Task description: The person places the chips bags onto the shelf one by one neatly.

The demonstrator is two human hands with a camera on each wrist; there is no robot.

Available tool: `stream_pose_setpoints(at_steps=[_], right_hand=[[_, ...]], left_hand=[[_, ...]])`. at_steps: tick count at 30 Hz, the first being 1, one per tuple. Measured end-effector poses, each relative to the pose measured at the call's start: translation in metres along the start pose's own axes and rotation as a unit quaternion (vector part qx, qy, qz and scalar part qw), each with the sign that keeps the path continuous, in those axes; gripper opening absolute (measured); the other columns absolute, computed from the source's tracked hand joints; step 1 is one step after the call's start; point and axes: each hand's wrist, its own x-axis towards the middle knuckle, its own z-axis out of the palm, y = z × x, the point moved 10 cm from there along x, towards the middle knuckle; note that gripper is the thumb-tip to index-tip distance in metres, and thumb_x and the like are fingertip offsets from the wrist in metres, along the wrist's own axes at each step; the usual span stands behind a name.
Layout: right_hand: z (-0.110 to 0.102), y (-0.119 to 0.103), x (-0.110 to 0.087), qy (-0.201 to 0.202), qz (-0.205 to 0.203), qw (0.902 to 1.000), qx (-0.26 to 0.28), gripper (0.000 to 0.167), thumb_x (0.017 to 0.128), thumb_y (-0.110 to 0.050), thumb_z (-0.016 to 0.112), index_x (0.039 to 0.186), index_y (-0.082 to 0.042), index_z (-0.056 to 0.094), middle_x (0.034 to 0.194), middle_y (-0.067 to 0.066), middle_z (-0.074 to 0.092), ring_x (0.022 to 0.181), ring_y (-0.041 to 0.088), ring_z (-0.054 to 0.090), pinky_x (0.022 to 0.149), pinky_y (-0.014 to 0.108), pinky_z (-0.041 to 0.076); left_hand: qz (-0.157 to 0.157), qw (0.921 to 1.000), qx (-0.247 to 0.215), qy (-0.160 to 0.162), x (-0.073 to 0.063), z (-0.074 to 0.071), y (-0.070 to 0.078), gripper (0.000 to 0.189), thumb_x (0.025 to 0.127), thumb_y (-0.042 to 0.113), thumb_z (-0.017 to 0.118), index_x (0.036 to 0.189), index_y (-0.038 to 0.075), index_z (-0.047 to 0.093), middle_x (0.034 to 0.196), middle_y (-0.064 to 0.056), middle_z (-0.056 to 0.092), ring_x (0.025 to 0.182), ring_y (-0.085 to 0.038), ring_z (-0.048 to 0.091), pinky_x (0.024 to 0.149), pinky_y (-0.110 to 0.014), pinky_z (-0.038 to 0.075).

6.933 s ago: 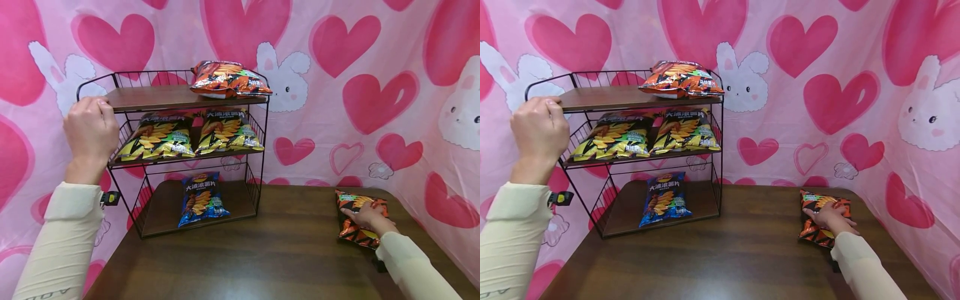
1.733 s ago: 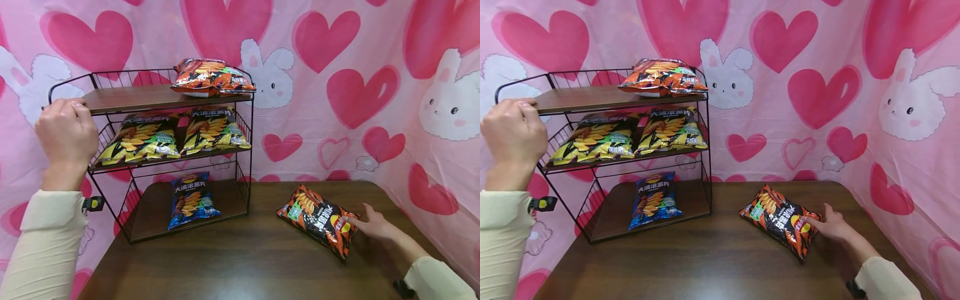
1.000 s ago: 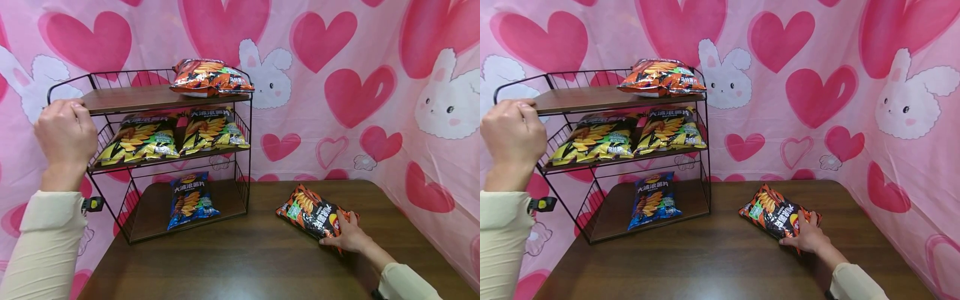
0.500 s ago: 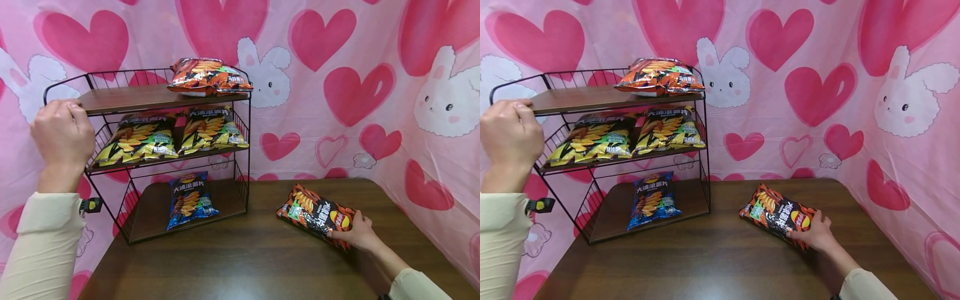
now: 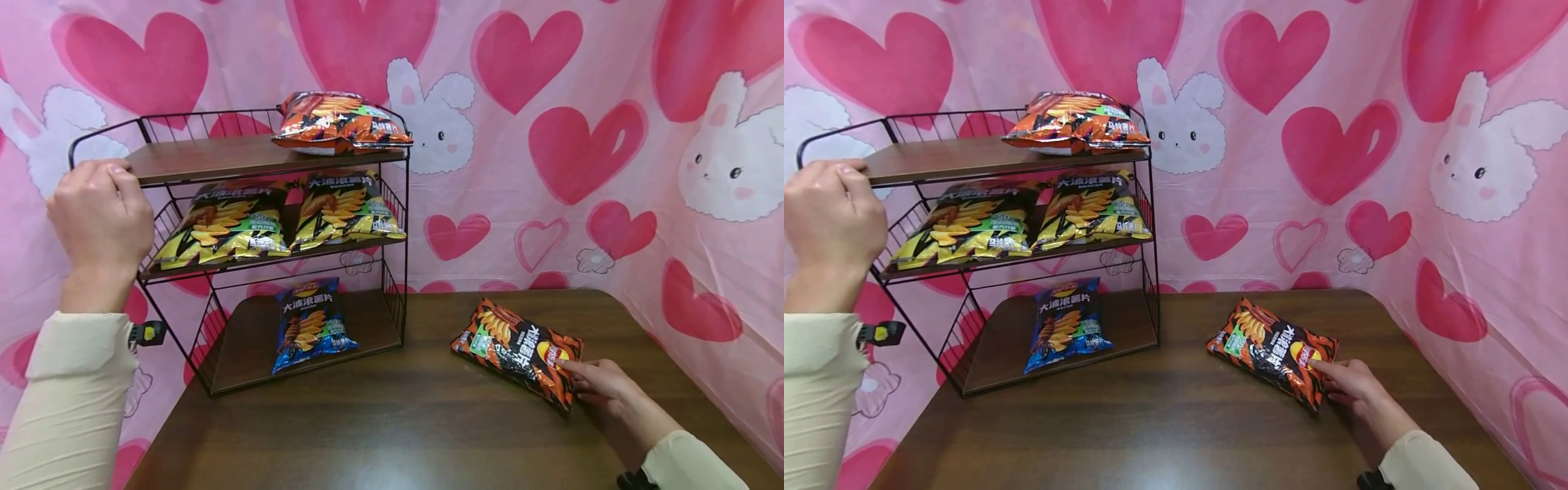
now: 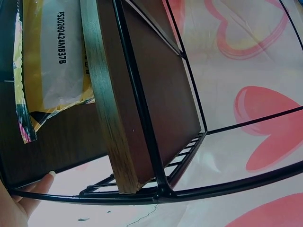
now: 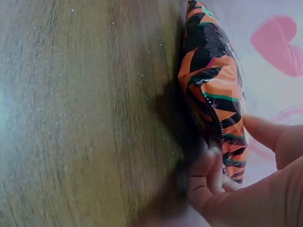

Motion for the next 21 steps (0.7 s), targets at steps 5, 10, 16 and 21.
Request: stream_pose_setpoints(at_steps=[5, 10, 16, 21], right_hand=[[-0.001, 0.0, 0.005, -0.015, -0.014, 0.9998, 0.006, 0.027, 0.101, -0.025, 0.062, 0.103, 0.002, 0.064, 0.082, -0.005, 0.069, 0.077, 0.008, 0.064, 0.071, 0.028, 0.054], [0.002, 0.002, 0.006, -0.025, -0.02, 0.9993, 0.021, 0.022, 0.102, -0.019, 0.059, 0.106, 0.003, 0.057, 0.082, -0.005, 0.07, 0.075, 0.008, 0.064, 0.071, 0.029, 0.052], [0.001, -0.007, 0.006, -0.012, -0.056, 0.9965, 0.06, 0.06, 0.103, -0.014, 0.056, 0.139, 0.016, 0.019, 0.092, -0.001, 0.067, 0.082, 0.011, 0.069, 0.074, 0.035, 0.061], [-0.006, -0.014, 0.008, 0.013, -0.082, 0.9956, 0.044, 0.066, 0.104, -0.011, 0.052, 0.148, 0.016, 0.011, 0.099, 0.005, 0.065, 0.084, 0.01, 0.068, 0.074, 0.034, 0.062]], left_hand=[[-0.001, 1.0, 0.003, -0.003, 0.0, -0.001, 0.001, 0.054, 0.107, 0.025, 0.034, 0.105, -0.015, 0.071, 0.112, -0.032, 0.07, 0.104, -0.058, 0.062, 0.09, -0.072, 0.042], [0.002, 1.0, 0.002, -0.006, -0.002, 0.001, 0.0, 0.053, 0.107, 0.024, 0.035, 0.106, -0.014, 0.071, 0.113, -0.032, 0.07, 0.103, -0.058, 0.062, 0.09, -0.072, 0.042], [-0.002, 1.0, 0.003, -0.004, -0.002, 0.001, -0.001, 0.054, 0.107, 0.025, 0.034, 0.106, -0.015, 0.071, 0.112, -0.032, 0.07, 0.105, -0.057, 0.062, 0.091, -0.071, 0.043], [-0.002, 1.0, 0.004, -0.007, -0.001, 0.001, -0.001, 0.055, 0.107, 0.026, 0.034, 0.106, -0.015, 0.07, 0.113, -0.032, 0.07, 0.107, -0.056, 0.062, 0.094, -0.07, 0.043]])
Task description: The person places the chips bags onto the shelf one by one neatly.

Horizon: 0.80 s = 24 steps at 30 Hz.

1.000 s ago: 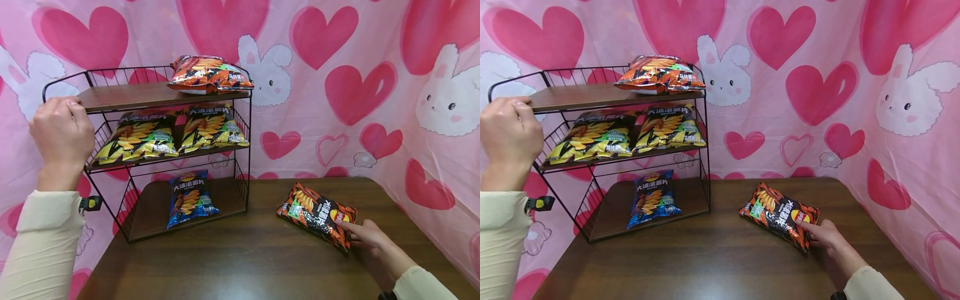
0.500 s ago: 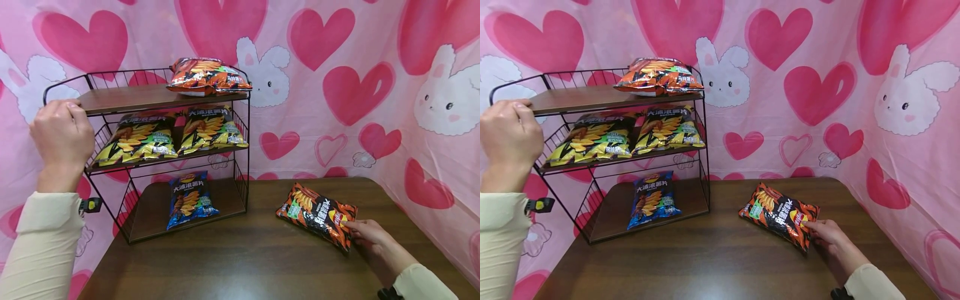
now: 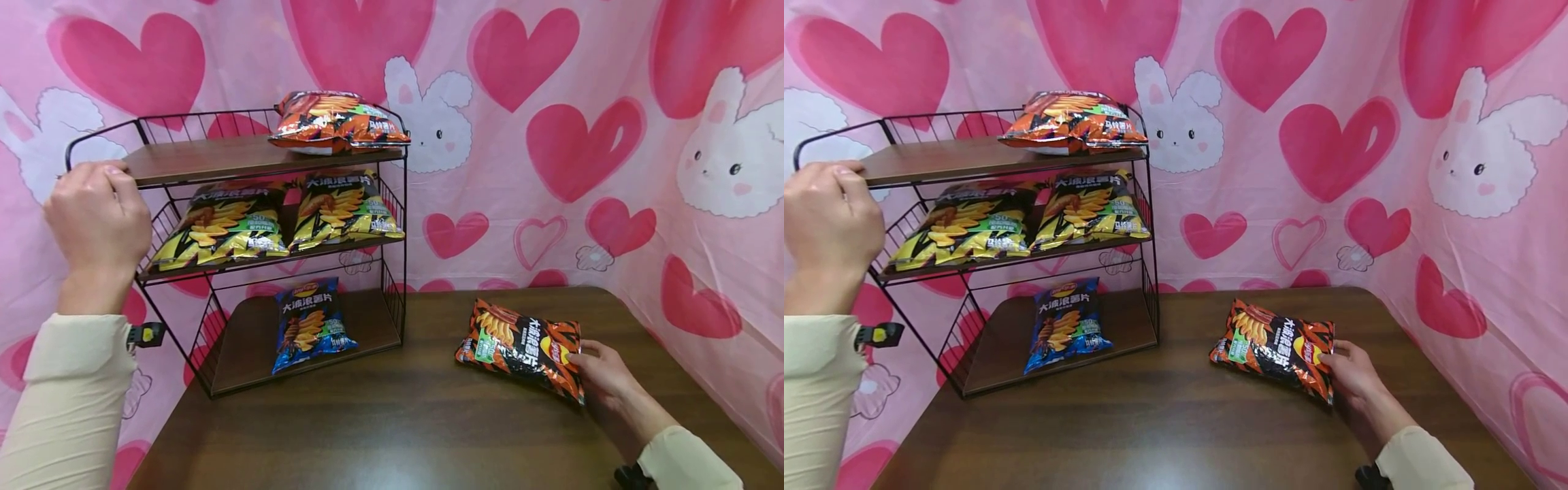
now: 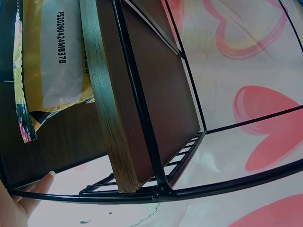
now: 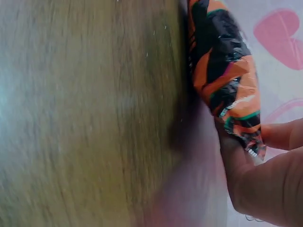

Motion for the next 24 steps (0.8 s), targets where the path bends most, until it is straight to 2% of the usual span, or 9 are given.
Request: stream_pose_setpoints(at_steps=[4, 9, 15, 20, 24], right_hand=[[-0.002, -0.007, 0.004, -0.009, -0.012, 0.9993, -0.033, 0.067, 0.106, -0.013, 0.049, 0.154, 0.013, 0.01, 0.11, 0.009, 0.064, 0.087, 0.009, 0.067, 0.077, 0.033, 0.061], [0.004, -0.026, 0.011, -0.056, -0.037, 0.9966, -0.048, 0.065, 0.108, -0.013, 0.046, 0.156, 0.01, 0.01, 0.112, 0.008, 0.064, 0.089, 0.015, 0.07, 0.077, 0.04, 0.062], [0.01, -0.057, 0.025, -0.118, -0.057, 0.9881, -0.08, 0.065, 0.107, -0.017, 0.051, 0.156, 0.007, 0.017, 0.112, 0.009, 0.069, 0.09, 0.022, 0.073, 0.078, 0.044, 0.062], [0.024, -0.081, 0.037, -0.195, -0.08, 0.9696, -0.124, 0.063, 0.106, -0.019, 0.053, 0.156, 0.006, 0.023, 0.125, 0.017, 0.065, 0.099, 0.025, 0.073, 0.083, 0.045, 0.061], [0.041, -0.098, 0.046, -0.25, -0.114, 0.9436, -0.184, 0.056, 0.105, -0.016, 0.054, 0.152, 0.008, 0.033, 0.131, 0.025, 0.062, 0.102, 0.025, 0.07, 0.085, 0.041, 0.061]], left_hand=[[-0.001, 1.0, 0.002, -0.003, -0.001, 0.001, 0.0, 0.055, 0.107, 0.026, 0.034, 0.106, -0.015, 0.07, 0.113, -0.032, 0.07, 0.108, -0.055, 0.062, 0.095, -0.069, 0.043], [0.003, 1.0, 0.001, 0.005, 0.0, -0.001, -0.001, 0.055, 0.107, 0.025, 0.034, 0.105, -0.016, 0.07, 0.111, -0.033, 0.07, 0.106, -0.056, 0.062, 0.092, -0.07, 0.043], [0.006, 0.9999, 0.001, 0.008, 0.0, -0.002, 0.0, 0.054, 0.107, 0.024, 0.034, 0.103, -0.016, 0.07, 0.111, -0.033, 0.07, 0.105, -0.056, 0.062, 0.091, -0.07, 0.043], [0.005, 1.0, 0.001, 0.006, 0.0, -0.002, 0.001, 0.054, 0.107, 0.024, 0.034, 0.104, -0.016, 0.07, 0.111, -0.033, 0.07, 0.106, -0.056, 0.062, 0.092, -0.07, 0.043], [0.005, 1.0, 0.001, 0.008, 0.001, -0.001, 0.001, 0.054, 0.107, 0.025, 0.034, 0.105, -0.015, 0.07, 0.112, -0.032, 0.07, 0.106, -0.055, 0.062, 0.092, -0.07, 0.043]])
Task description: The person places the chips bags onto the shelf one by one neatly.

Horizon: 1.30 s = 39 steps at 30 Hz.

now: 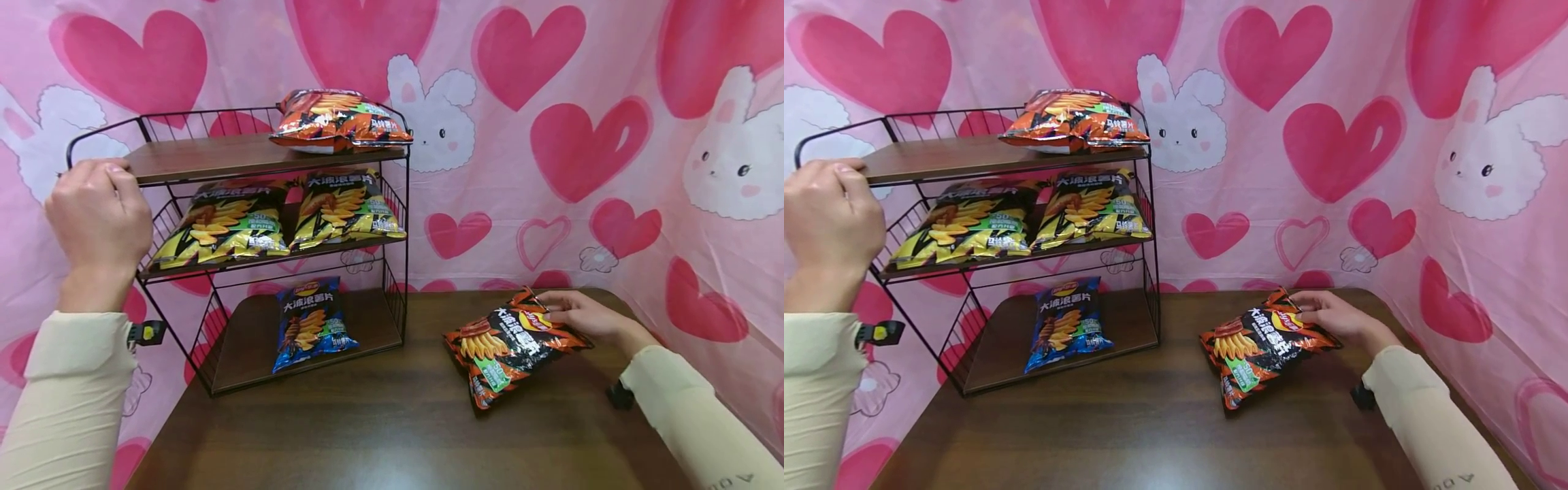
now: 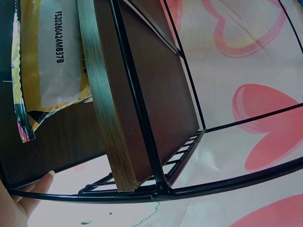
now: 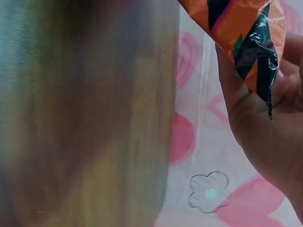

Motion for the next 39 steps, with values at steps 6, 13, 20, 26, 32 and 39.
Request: stream_pose_setpoints(at_steps=[6, 13, 20, 26, 32, 39], right_hand=[[0.006, -0.015, 0.025, -0.031, -0.012, 0.9947, -0.097, 0.048, 0.102, -0.012, 0.057, 0.146, 0.006, 0.047, 0.132, 0.025, 0.062, 0.109, 0.029, 0.064, 0.09, 0.036, 0.056], [0.013, -0.025, 0.049, -0.023, -0.021, 0.9776, -0.208, 0.041, 0.099, -0.01, 0.06, 0.138, 0.001, 0.058, 0.131, 0.02, 0.063, 0.118, 0.032, 0.058, 0.1, 0.047, 0.047], [0.031, -0.036, 0.07, -0.029, -0.075, 0.9574, -0.277, 0.037, 0.097, 0.0, 0.055, 0.134, 0.006, 0.058, 0.13, 0.025, 0.063, 0.12, 0.038, 0.058, 0.106, 0.06, 0.042], [0.043, -0.041, 0.085, 0.002, -0.116, 0.9408, -0.319, 0.037, 0.093, 0.009, 0.053, 0.129, 0.013, 0.056, 0.128, 0.034, 0.062, 0.122, 0.048, 0.056, 0.105, 0.066, 0.04], [0.049, -0.039, 0.095, 0.044, -0.16, 0.9291, -0.33, 0.031, 0.086, 0.012, 0.057, 0.116, 0.008, 0.062, 0.107, 0.023, 0.07, 0.103, 0.038, 0.064, 0.095, 0.058, 0.048], [0.054, -0.034, 0.097, 0.056, -0.16, 0.9311, -0.323, 0.035, 0.088, 0.013, 0.055, 0.123, 0.013, 0.059, 0.111, 0.029, 0.067, 0.106, 0.044, 0.064, 0.095, 0.061, 0.049]], left_hand=[[0.003, 1.0, -0.004, 0.003, 0.001, 0.0, 0.0, 0.053, 0.107, 0.025, 0.035, 0.105, -0.014, 0.071, 0.111, -0.031, 0.07, 0.105, -0.056, 0.062, 0.091, -0.07, 0.043], [0.009, 0.9999, -0.008, 0.009, 0.002, -0.001, 0.001, 0.053, 0.106, 0.025, 0.036, 0.104, -0.014, 0.072, 0.11, -0.031, 0.071, 0.103, -0.056, 0.063, 0.089, -0.07, 0.043], [0.007, 0.9999, -0.009, 0.01, 0.003, -0.003, 0.002, 0.052, 0.106, 0.025, 0.036, 0.105, -0.013, 0.072, 0.109, -0.032, 0.071, 0.103, -0.056, 0.063, 0.089, -0.07, 0.043], [0.003, 0.9998, -0.016, 0.007, 0.003, -0.002, 0.003, 0.052, 0.106, 0.025, 0.036, 0.105, -0.013, 0.072, 0.109, -0.031, 0.071, 0.104, -0.056, 0.063, 0.091, -0.069, 0.044], [0.003, 0.9999, -0.013, 0.001, 0.002, 0.001, 0.001, 0.053, 0.106, 0.025, 0.035, 0.105, -0.013, 0.072, 0.11, -0.031, 0.071, 0.106, -0.054, 0.064, 0.094, -0.068, 0.045], [0.002, 0.9999, -0.013, 0.001, 0.001, 0.0, -0.002, 0.053, 0.106, 0.025, 0.036, 0.105, -0.014, 0.072, 0.11, -0.031, 0.071, 0.106, -0.054, 0.064, 0.094, -0.068, 0.045]])
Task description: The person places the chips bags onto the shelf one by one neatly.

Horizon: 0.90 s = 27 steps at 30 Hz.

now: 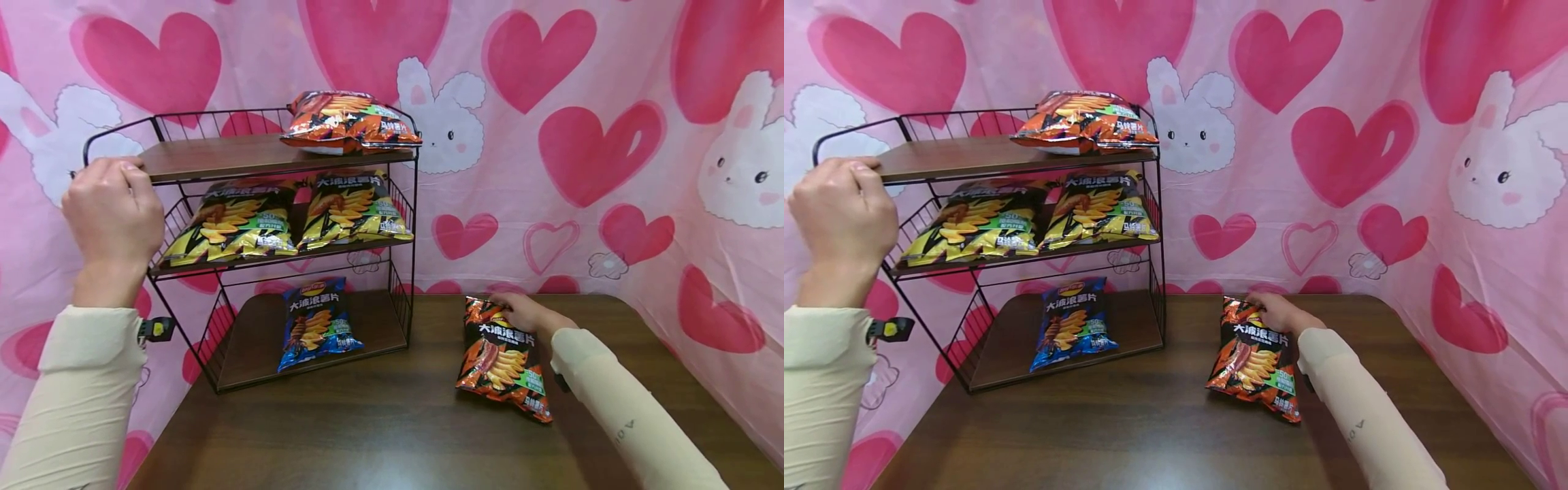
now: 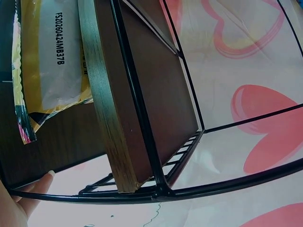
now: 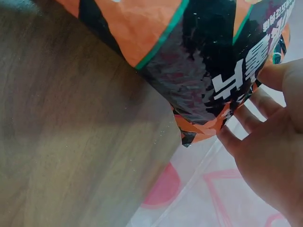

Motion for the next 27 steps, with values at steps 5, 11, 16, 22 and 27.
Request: stream_pose_setpoints(at_steps=[5, 11, 16, 22, 27], right_hand=[[-0.002, 0.001, -0.013, -0.043, 0.074, 0.9943, 0.063, 0.041, 0.101, 0.005, 0.044, 0.142, 0.013, 0.045, 0.133, 0.039, 0.054, 0.123, 0.054, 0.054, 0.101, 0.065, 0.046], [-0.028, -0.015, -0.036, -0.002, 0.103, 0.9945, 0.02, 0.052, 0.105, -0.012, 0.05, 0.146, 0.017, 0.036, 0.145, 0.044, 0.041, 0.135, 0.059, 0.039, 0.109, 0.07, 0.033], [-0.034, -0.024, -0.064, 0.017, 0.141, 0.9898, -0.008, 0.067, 0.105, -0.025, 0.055, 0.147, 0.02, 0.027, 0.144, 0.049, 0.035, 0.136, 0.063, 0.034, 0.109, 0.071, 0.032], [-0.022, -0.026, -0.099, 0.016, 0.225, 0.9741, 0.005, 0.089, 0.105, -0.041, 0.053, 0.145, 0.028, 0.014, 0.143, 0.056, 0.026, 0.136, 0.068, 0.026, 0.108, 0.073, 0.031], [0.0, -0.029, -0.116, 0.015, 0.294, 0.9546, 0.044, 0.105, 0.103, -0.053, 0.051, 0.145, 0.03, 0.003, 0.146, 0.058, 0.014, 0.139, 0.068, 0.018, 0.112, 0.072, 0.026]], left_hand=[[0.001, 1.0, -0.002, 0.002, -0.001, 0.002, 0.0, 0.052, 0.106, 0.025, 0.036, 0.105, -0.013, 0.072, 0.11, -0.031, 0.071, 0.105, -0.054, 0.063, 0.093, -0.068, 0.044], [0.003, 0.9999, 0.0, 0.015, -0.002, -0.001, 0.0, 0.05, 0.106, 0.023, 0.036, 0.105, -0.012, 0.072, 0.108, -0.031, 0.071, 0.104, -0.054, 0.062, 0.091, -0.068, 0.043], [0.011, 0.9997, 0.001, 0.022, -0.003, -0.002, 0.0, 0.049, 0.106, 0.022, 0.036, 0.103, -0.013, 0.071, 0.105, -0.033, 0.07, 0.101, -0.055, 0.061, 0.088, -0.067, 0.041], [0.014, 0.9997, 0.0, 0.019, -0.003, -0.001, 0.001, 0.05, 0.106, 0.023, 0.036, 0.102, -0.013, 0.071, 0.105, -0.034, 0.069, 0.101, -0.055, 0.061, 0.087, -0.066, 0.041], [0.012, 0.9997, -0.002, 0.021, -0.003, -0.001, 0.001, 0.051, 0.106, 0.023, 0.035, 0.102, -0.014, 0.071, 0.104, -0.035, 0.069, 0.1, -0.057, 0.06, 0.086, -0.068, 0.04]])
